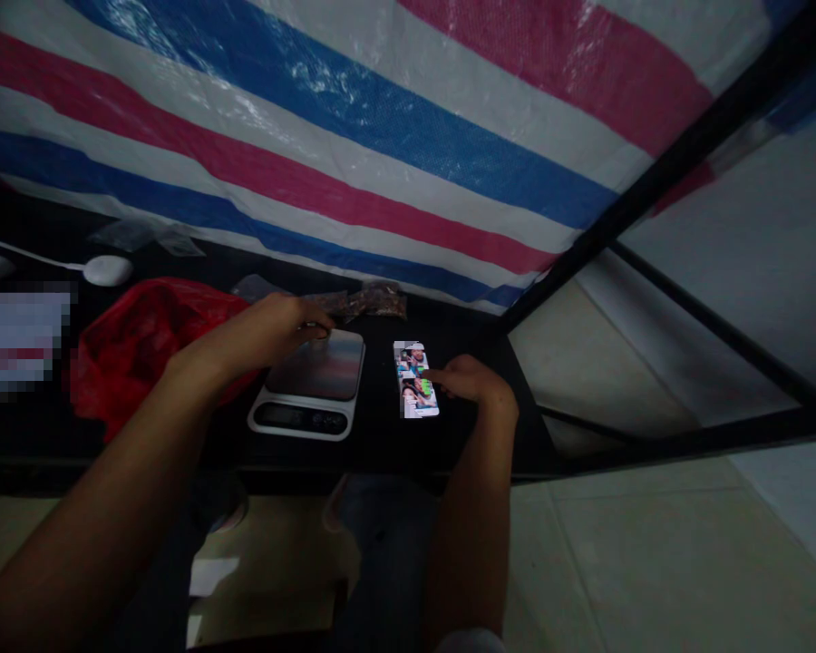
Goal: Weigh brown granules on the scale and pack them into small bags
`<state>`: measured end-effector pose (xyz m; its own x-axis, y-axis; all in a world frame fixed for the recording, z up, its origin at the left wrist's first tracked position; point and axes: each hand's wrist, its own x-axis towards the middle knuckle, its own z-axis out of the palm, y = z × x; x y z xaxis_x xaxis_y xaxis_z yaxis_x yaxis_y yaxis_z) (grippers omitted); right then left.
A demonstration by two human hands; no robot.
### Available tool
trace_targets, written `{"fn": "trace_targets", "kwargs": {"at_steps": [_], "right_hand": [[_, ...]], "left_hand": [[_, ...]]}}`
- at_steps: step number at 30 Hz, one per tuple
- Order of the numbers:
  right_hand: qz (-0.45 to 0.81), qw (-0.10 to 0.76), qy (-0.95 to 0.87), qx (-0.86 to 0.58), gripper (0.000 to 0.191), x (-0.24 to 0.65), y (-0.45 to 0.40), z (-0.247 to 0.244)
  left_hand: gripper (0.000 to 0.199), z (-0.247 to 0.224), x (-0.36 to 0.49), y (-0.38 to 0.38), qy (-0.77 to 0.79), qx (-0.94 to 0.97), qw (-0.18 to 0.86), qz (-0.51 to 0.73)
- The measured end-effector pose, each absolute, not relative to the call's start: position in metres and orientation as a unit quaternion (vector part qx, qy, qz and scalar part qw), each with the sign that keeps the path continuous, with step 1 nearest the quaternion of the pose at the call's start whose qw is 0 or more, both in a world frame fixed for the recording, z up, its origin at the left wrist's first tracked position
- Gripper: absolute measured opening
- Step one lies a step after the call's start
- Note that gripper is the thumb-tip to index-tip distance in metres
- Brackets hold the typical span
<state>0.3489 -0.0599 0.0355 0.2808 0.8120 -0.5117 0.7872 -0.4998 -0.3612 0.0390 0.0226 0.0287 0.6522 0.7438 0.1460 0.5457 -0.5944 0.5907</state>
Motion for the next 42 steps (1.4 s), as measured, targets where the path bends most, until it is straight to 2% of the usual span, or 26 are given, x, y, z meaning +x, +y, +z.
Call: {"fn": "trace_targets", "kwargs": {"at_steps": [4, 8, 19, 24, 29, 37, 42], "right_hand": [[0.298, 0.052, -0.512, -0.804, 0.036, 0.347, -0.058, 0.039], [0.294, 0.028, -0.521, -0.8, 0.026, 0.348, -0.054, 0.033], [0.301, -0.045, -0.538, -0.786, 0.034, 0.349, -0.044, 0.015], [0.304, -0.026, -0.527, -0.793, 0.029, 0.349, -0.043, 0.015], [0.265, 0.011, -0.517, -0.814, 0.032, 0.34, -0.044, 0.024], [0.233, 0.075, -0.563, -0.789, 0.027, 0.32, -0.044, 0.04], [0.228, 0.126, -0.59, -0.764, 0.024, 0.308, -0.043, 0.046]], "left_hand": [[0.031, 0.029, 0.038, 0.024, 0.35, 0.901, 0.199, 0.161], [0.032, 0.028, 0.038, 0.022, 0.351, 0.897, 0.205, 0.173], [0.034, 0.032, 0.018, 0.014, 0.384, 0.875, 0.212, 0.205], [0.03, 0.028, -0.004, 0.007, 0.449, 0.847, 0.256, 0.122], [0.026, 0.018, -0.004, 0.007, 0.416, 0.866, 0.267, 0.077], [0.028, 0.011, -0.006, 0.011, 0.424, 0.852, 0.287, 0.109], [0.021, 0.021, -0.001, 0.012, 0.404, 0.853, 0.232, 0.233]]}}
